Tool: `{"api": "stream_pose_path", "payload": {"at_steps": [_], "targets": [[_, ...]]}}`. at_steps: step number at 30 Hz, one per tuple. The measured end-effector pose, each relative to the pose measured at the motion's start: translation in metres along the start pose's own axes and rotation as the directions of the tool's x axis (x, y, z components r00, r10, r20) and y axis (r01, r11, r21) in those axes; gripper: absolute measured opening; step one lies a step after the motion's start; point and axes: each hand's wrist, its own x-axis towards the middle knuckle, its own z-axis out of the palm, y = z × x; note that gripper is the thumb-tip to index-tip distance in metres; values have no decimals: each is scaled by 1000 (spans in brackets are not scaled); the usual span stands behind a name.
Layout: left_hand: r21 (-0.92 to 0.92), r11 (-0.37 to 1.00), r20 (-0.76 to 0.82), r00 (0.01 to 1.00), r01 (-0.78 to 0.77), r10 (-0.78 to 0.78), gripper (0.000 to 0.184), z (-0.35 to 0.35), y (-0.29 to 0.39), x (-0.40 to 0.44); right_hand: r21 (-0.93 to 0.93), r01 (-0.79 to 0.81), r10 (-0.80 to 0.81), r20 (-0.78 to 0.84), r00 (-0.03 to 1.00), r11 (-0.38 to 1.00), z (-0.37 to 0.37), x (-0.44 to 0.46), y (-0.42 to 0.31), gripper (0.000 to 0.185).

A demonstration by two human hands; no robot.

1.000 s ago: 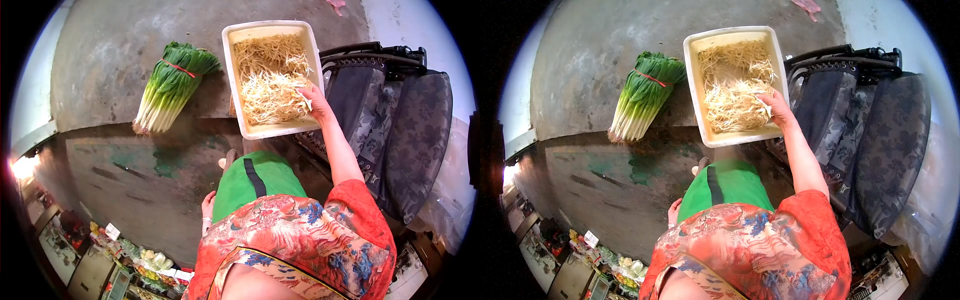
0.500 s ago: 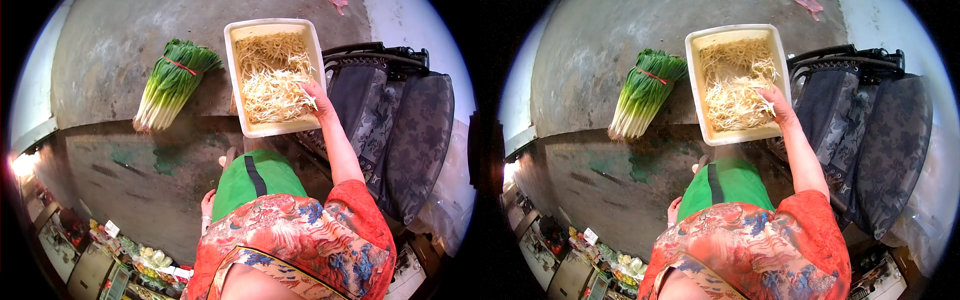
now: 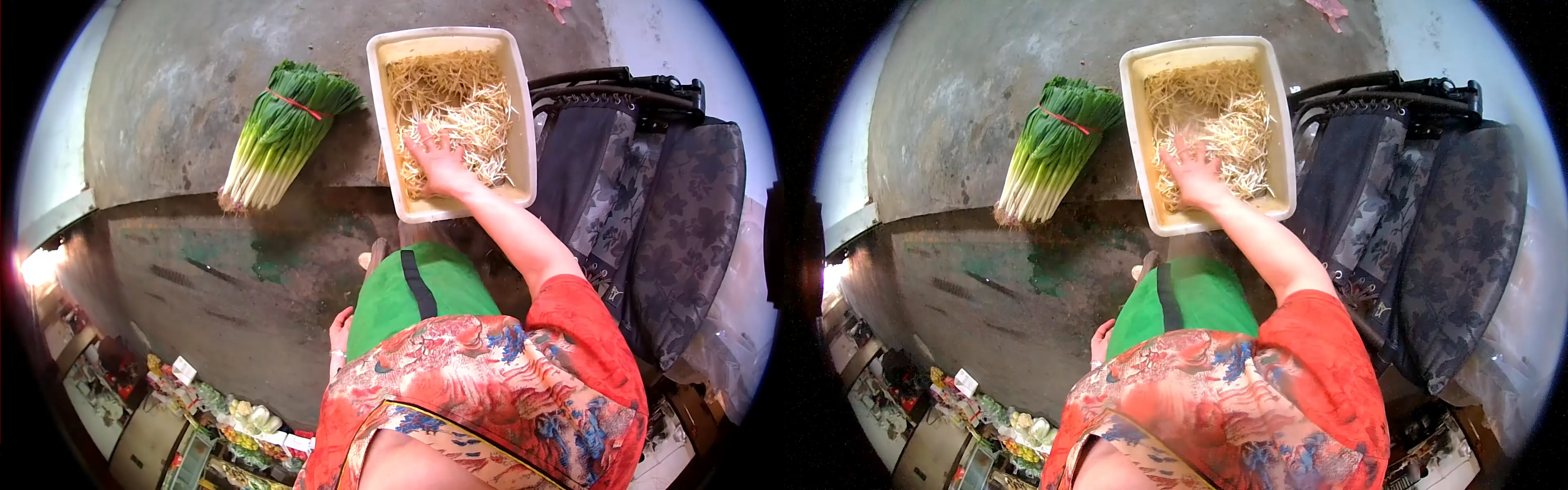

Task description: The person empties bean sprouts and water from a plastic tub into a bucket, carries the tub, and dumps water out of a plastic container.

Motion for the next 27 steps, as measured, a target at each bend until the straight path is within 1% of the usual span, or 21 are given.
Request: {"api": "stream_pose_path", "payload": {"at_steps": [1,2,4,5,6,8,9,10,11,12,13,14,16,17,18,20,21,24,25,26,27], "targets": [[11,1000,2,1000,-4,4,28,1,1,0,-90,-23,23,8,1000,996,7,1,-2,88],[12,1000,1,1000,-4,4,28,2,2,0,-88,-23,23,7,1000,996,12,5,1,88],[-4,1000,-7,1000,0,0,28,3,0,-1,-63,12,-17,-70,997,998,22,17,11,81],[-6,1000,-7,1000,-1,1,28,1,-2,0,-88,36,-50,-172,984,996,25,18,17,72],[17,1000,-9,1000,-3,4,29,-1,-3,2,-92,39,-54,-174,983,995,24,21,27,72],[32,999,-23,1000,-2,3,29,-1,-4,-1,131,95,-87,-70,994,987,11,19,38,63],[27,1000,-26,1000,12,-11,29,0,0,-4,162,75,-57,-114,992,984,4,15,41,56],[22,999,-28,999,27,-26,29,2,2,-7,160,81,-64,-109,992,984,2,13,46,56],[16,999,-31,999,30,-29,29,-1,-5,-6,380,84,-25,-159,987,921,1,11,53,56],[-5,1000,-26,1000,11,-11,28,-3,-11,-3,579,94,28,-198,980,810,-1,8,60,56],[-24,1000,-18,1000,-8,7,28,-3,-13,-2,797,-3,132,-97,986,604,-11,-1,61,57],[-27,1000,-15,1000,-6,5,28,-3,-15,-1,794,-5,133,-96,986,608,-14,-6,66,57],[-33,999,-11,1000,9,-10,28,-2,-16,0,985,-58,141,35,989,163,-18,-14,78,55],[-34,999,-9,1000,10,-10,28,-1,-15,1,999,-27,70,25,997,33,-20,-16,82,50],[-39,999,-9,1000,11,-11,27,0,-14,1,999,-27,71,25,997,35,-19,-18,86,50],[-41,999,-8,1000,11,-11,27,1,-11,1,974,-56,113,83,990,-219,-22,-23,87,44],[-41,999,-7,1000,17,-18,27,2,-9,1,972,-44,157,82,984,-230,-22,-26,85,35],[-21,1000,-13,1000,19,-19,27,0,-9,3,964,-59,116,92,989,-258,-22,-31,94,38],[-6,1000,-20,1000,14,-14,27,-1,-10,5,946,-9,82,37,996,-324,-23,-33,93,34],[-3,1000,-18,1000,13,-13,27,-2,-11,6,946,-6,84,35,996,-325,-24,-33,92,34],[3,1000,-10,1000,5,-5,27,-3,-12,8,928,-5,82,38,996,-374,-25,-33,89,35]]}}
